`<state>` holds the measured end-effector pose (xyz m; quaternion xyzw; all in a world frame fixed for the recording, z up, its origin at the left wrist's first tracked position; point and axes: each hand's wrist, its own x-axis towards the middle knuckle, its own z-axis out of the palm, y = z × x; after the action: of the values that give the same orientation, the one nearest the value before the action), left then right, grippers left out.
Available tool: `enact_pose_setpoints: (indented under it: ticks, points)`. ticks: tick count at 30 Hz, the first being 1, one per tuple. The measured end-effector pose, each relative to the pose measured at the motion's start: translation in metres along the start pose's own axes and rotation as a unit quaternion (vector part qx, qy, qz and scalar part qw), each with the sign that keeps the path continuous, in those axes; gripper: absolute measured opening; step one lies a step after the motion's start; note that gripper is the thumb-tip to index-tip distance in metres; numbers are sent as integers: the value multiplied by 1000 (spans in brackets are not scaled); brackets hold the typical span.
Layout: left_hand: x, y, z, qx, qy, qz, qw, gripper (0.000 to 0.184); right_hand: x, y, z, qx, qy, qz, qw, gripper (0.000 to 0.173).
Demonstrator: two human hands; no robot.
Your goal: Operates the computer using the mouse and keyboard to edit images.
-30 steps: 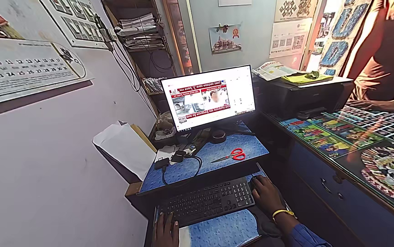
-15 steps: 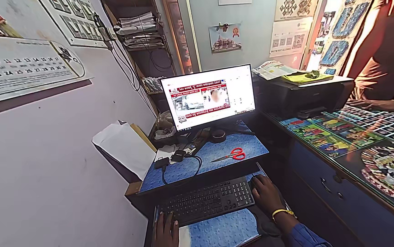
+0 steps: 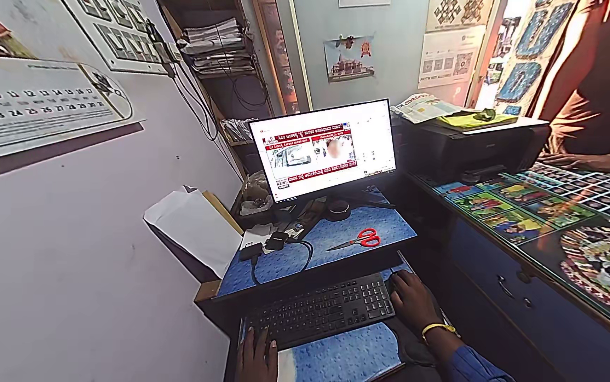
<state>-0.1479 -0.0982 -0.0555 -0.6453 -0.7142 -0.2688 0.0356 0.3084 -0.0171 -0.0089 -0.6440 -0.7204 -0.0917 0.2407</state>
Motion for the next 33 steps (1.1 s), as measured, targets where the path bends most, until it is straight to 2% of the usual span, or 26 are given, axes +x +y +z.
enact_pose_setpoints:
  ticks: [8, 15, 20, 24, 26, 31, 33]
  points:
    - [0, 1, 0, 6, 6, -1, 1000, 54, 0, -2, -2, 2, -9, 7, 1000, 42]
    - [1, 0, 0, 4, 1, -6, 1000, 54, 1, -5, -6, -2, -53, 52, 997, 57]
    - [1, 0, 2, 6, 10, -1, 1000, 54, 0, -8, -7, -19, -12, 82, 996, 49]
    - [1, -1, 3, 15, 23, -7, 1000, 55, 0, -7, -2, -15, -10, 97, 995, 55]
    - [2, 0, 3, 16, 32, -7, 999, 55, 0, -8, -5, -8, -24, 83, 996, 55]
    - [2, -2, 9, 10, 33, -18, 999, 54, -2, -6, -10, 34, -67, -27, 997, 52]
    - [1, -1, 9, 9, 28, -16, 999, 54, -2, -3, -7, 29, -60, -41, 997, 50]
